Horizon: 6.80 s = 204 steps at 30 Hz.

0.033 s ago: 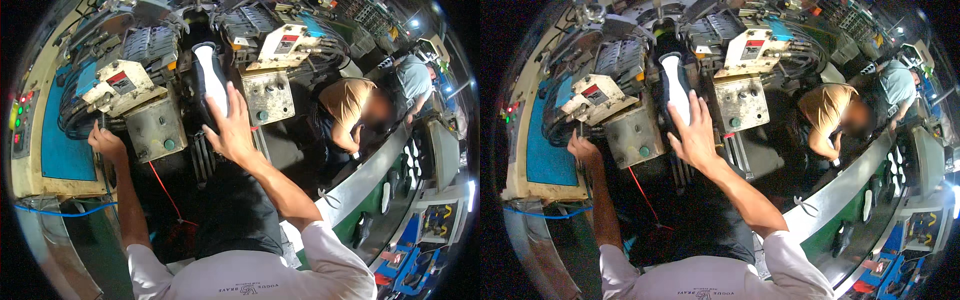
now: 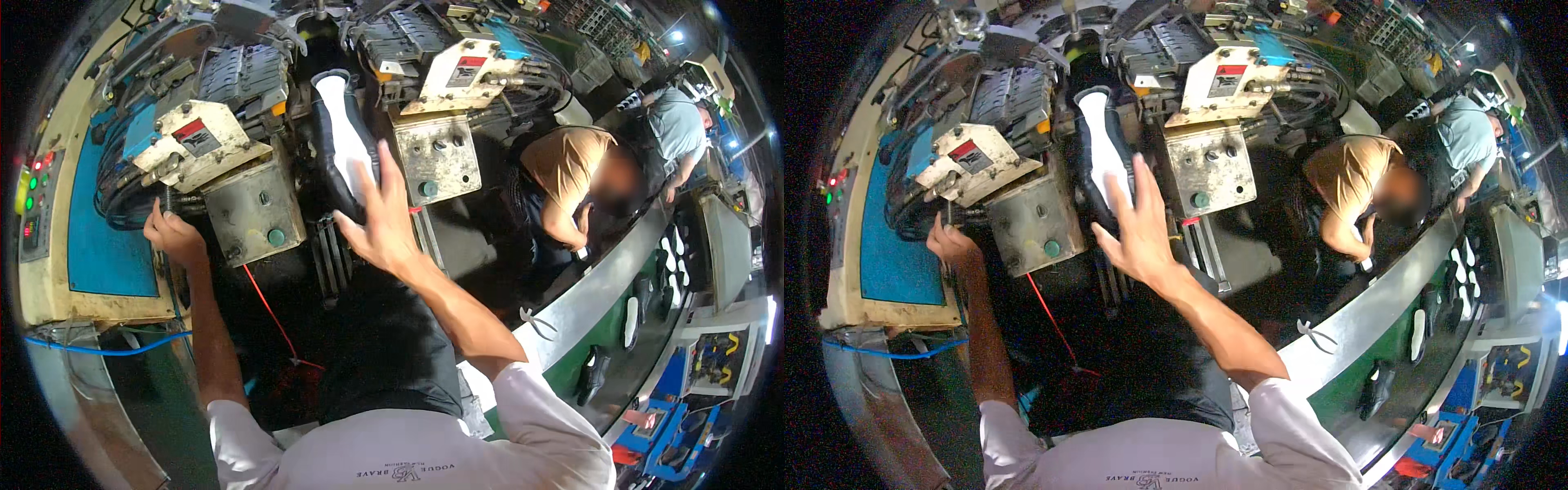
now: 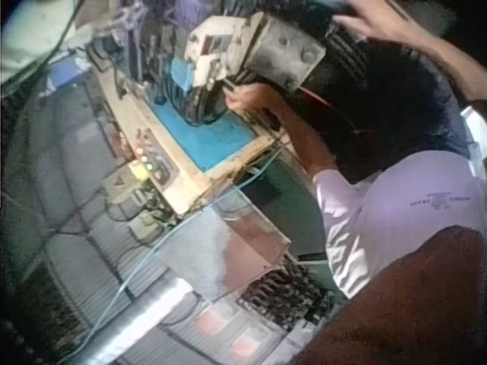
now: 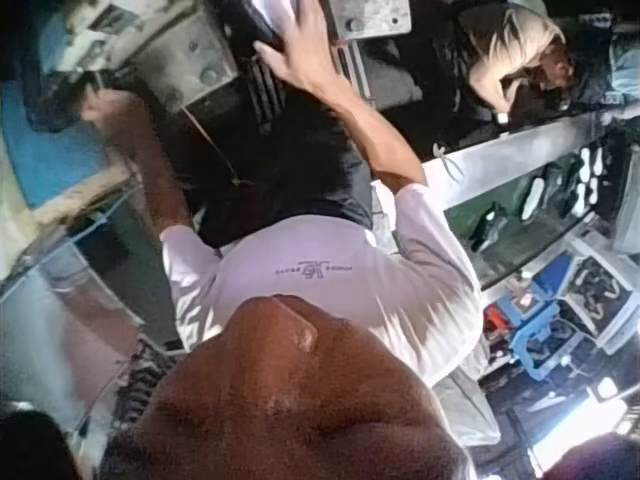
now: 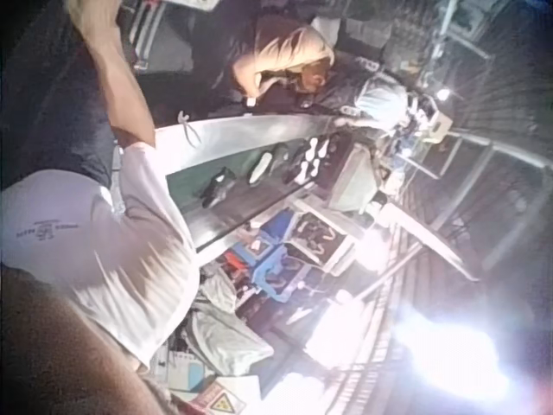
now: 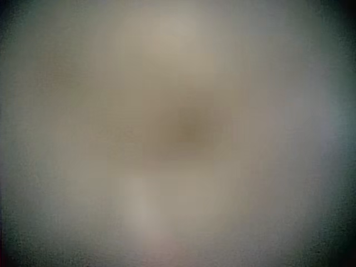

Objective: Assemble and process shoe soles using manufacturing machinery.

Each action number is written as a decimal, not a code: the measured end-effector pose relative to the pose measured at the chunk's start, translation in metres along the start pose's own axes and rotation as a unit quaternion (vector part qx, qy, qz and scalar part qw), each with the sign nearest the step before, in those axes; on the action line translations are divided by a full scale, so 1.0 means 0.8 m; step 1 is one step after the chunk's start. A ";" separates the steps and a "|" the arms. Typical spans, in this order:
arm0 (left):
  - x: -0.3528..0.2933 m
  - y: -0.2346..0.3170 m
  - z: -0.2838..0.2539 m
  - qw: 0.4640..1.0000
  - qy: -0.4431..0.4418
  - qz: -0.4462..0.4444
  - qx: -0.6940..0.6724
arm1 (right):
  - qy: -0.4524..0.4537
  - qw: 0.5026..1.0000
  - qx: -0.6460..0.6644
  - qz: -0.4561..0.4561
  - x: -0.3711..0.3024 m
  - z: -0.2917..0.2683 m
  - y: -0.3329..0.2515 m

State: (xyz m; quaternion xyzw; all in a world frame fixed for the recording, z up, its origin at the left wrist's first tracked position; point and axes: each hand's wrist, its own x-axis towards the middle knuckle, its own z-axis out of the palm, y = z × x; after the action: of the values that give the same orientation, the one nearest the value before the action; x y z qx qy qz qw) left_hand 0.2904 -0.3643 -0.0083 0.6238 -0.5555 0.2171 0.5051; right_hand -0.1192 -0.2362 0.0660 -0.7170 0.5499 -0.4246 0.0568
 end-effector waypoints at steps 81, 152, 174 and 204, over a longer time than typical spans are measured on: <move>0.003 -0.025 0.012 0.993 0.057 0.097 0.038 | 0.105 0.982 -0.089 -0.133 0.221 0.040 0.022; -0.350 0.447 -0.215 0.362 -0.606 -0.467 -0.533 | 0.116 0.764 0.411 0.483 -0.412 -0.175 -0.061; -0.267 0.325 -0.208 0.395 -0.651 -0.368 -0.534 | -0.118 0.901 0.208 0.363 -0.395 -0.137 -0.085; -0.242 0.325 -0.201 0.567 -0.676 -0.060 -0.467 | -0.063 0.922 0.171 0.341 -0.328 -0.075 -0.071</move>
State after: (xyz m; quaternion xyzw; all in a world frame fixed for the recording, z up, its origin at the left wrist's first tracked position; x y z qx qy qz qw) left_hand 0.0442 -0.0992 -0.0050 0.2980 -0.7200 -0.5888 0.2149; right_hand -0.1262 0.0287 -0.0079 -0.4910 0.6753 -0.4211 0.3543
